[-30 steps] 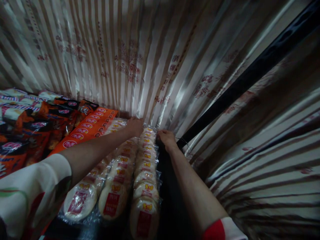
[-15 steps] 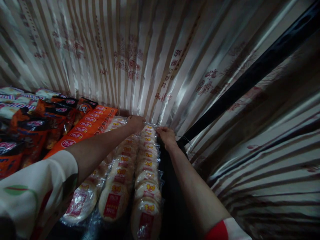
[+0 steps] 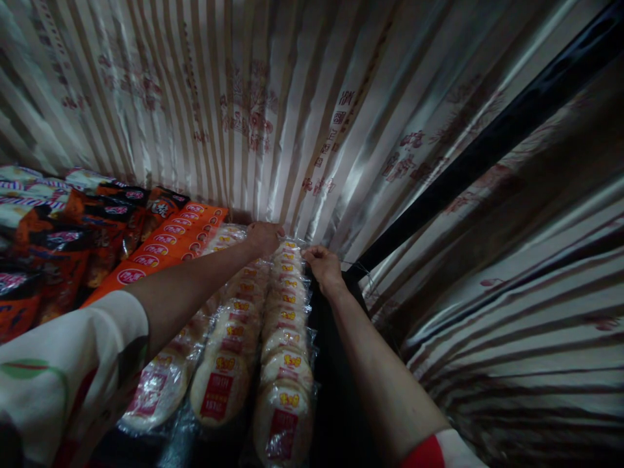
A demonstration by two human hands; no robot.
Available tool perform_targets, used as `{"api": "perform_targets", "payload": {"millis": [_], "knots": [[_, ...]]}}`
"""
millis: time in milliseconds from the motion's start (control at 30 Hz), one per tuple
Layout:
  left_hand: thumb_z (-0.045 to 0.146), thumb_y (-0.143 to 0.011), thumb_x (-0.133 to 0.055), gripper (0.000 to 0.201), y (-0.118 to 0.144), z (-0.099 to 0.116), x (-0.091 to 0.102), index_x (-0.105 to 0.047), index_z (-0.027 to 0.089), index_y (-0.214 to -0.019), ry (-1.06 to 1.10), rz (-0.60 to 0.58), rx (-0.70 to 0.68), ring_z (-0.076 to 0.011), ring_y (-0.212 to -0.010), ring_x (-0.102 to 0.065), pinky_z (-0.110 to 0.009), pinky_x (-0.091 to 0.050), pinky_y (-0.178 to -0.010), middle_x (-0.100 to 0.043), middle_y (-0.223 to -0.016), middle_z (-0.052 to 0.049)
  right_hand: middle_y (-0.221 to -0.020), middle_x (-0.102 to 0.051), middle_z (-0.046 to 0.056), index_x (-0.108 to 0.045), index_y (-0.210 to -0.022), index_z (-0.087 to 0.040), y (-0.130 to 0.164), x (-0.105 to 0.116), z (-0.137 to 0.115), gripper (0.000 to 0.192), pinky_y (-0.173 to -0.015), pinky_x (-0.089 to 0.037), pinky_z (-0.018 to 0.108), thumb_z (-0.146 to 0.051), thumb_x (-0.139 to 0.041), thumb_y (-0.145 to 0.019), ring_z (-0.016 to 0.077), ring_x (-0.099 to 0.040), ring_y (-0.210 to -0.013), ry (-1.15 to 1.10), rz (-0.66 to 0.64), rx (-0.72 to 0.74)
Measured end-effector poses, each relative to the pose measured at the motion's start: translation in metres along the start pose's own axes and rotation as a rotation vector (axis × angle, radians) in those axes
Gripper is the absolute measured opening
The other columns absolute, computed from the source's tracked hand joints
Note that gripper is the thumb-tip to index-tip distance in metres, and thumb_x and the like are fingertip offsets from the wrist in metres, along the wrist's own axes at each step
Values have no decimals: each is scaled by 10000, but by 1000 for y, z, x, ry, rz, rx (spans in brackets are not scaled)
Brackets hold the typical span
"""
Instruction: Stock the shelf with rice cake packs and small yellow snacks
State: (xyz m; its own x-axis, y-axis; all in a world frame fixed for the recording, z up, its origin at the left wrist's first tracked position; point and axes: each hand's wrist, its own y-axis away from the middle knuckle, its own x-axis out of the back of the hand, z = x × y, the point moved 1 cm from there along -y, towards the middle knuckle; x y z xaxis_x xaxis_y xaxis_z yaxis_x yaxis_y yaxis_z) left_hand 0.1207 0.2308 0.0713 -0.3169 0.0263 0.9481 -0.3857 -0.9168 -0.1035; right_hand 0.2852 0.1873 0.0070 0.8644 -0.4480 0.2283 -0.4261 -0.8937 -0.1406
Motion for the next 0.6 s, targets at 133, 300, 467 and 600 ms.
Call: {"api": "perform_targets", "payload": {"millis": [133,300,467,600], "knots": [[215,-836,-481,298,0,-1,0,-700,247,-1035,12,-34,-46,-180,-1055,-616,-282,-450,-923,-699,-1098,-10,-498,-500,-58,-563,-573,-203,3,-2,-5,173,-481,-326,228,-339,-670,-580,91,-405,-475,-105,0,-37],[224,-826,-477,308,1,-2,-1,-709,275,-1023,-10,-39,-63,-191,-1138,-561,-319,-393,-1006,-671,-1161,4,-508,-495,-64,-569,-586,-209,4,-3,-4,164,-494,-322,229,-349,-655,-589,94,-401,-488,-104,2,-44],[188,-794,-492,310,-2,-5,-3,-718,267,-992,8,-63,-36,-184,-1117,-565,-316,-394,-1004,-689,-1110,9,-530,-511,-59,-572,-592,-206,4,-3,-4,184,-506,-332,226,-372,-650,-597,98,-417,-512,-72,0,-34],[226,-800,-501,273,-6,-7,-7,-728,245,-951,33,-1,-29,-194,-1096,-572,-325,-399,-991,-704,-1060,-15,-523,-503,-62,-562,-584,-199,3,-4,-4,227,-493,-321,225,-398,-671,-580,91,-398,-502,-93,4,-49]]}}
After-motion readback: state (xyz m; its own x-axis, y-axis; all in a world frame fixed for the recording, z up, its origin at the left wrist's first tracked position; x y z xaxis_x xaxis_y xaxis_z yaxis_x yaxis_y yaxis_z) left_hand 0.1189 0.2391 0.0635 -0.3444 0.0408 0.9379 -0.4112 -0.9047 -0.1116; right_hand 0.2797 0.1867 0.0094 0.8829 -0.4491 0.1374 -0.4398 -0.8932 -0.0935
